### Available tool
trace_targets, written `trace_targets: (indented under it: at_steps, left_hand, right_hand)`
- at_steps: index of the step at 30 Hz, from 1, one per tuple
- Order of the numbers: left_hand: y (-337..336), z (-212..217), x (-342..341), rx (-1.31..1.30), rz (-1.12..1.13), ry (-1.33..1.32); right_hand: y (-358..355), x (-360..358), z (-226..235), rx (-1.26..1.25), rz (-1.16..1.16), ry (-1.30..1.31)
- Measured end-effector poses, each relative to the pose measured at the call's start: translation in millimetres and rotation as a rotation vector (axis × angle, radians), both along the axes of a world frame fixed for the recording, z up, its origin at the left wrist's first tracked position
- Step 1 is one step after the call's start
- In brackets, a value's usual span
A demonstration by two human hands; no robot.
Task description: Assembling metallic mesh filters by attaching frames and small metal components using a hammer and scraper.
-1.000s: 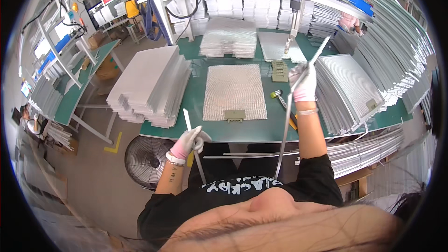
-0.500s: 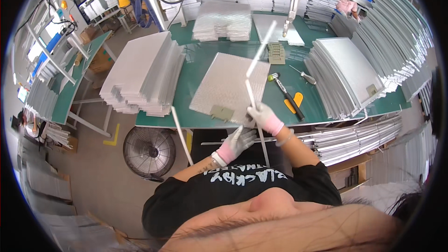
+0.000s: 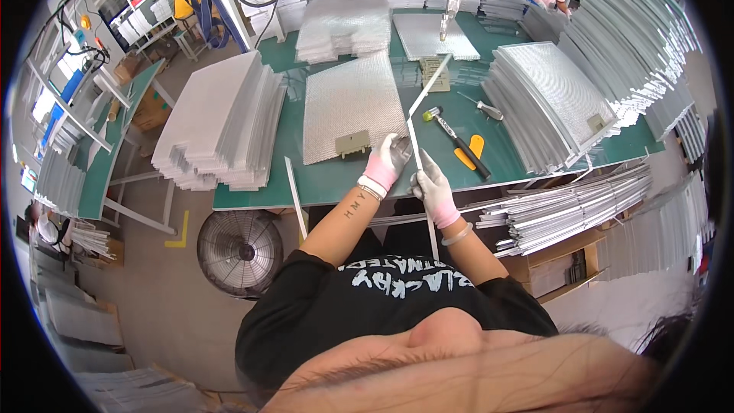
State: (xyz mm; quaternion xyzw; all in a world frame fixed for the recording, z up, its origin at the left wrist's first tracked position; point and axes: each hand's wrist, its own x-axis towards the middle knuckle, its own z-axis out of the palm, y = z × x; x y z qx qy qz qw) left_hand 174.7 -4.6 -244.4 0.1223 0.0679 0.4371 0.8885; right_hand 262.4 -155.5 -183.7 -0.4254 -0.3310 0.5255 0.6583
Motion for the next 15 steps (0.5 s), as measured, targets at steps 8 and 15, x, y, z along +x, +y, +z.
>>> trace_targets:
  at_steps: [8, 15]
  left_hand:
    - [-5.6, 17.5, 6.0, 0.010, 0.129, 0.196]
    - [-15.6, 25.1, 4.2, 0.042, 0.140, 0.201]
  right_hand:
    - [-9.4, -5.7, 1.9, -0.101, -0.053, -0.113]
    - [-9.1, -2.1, 4.6, -0.094, 0.008, -0.081]
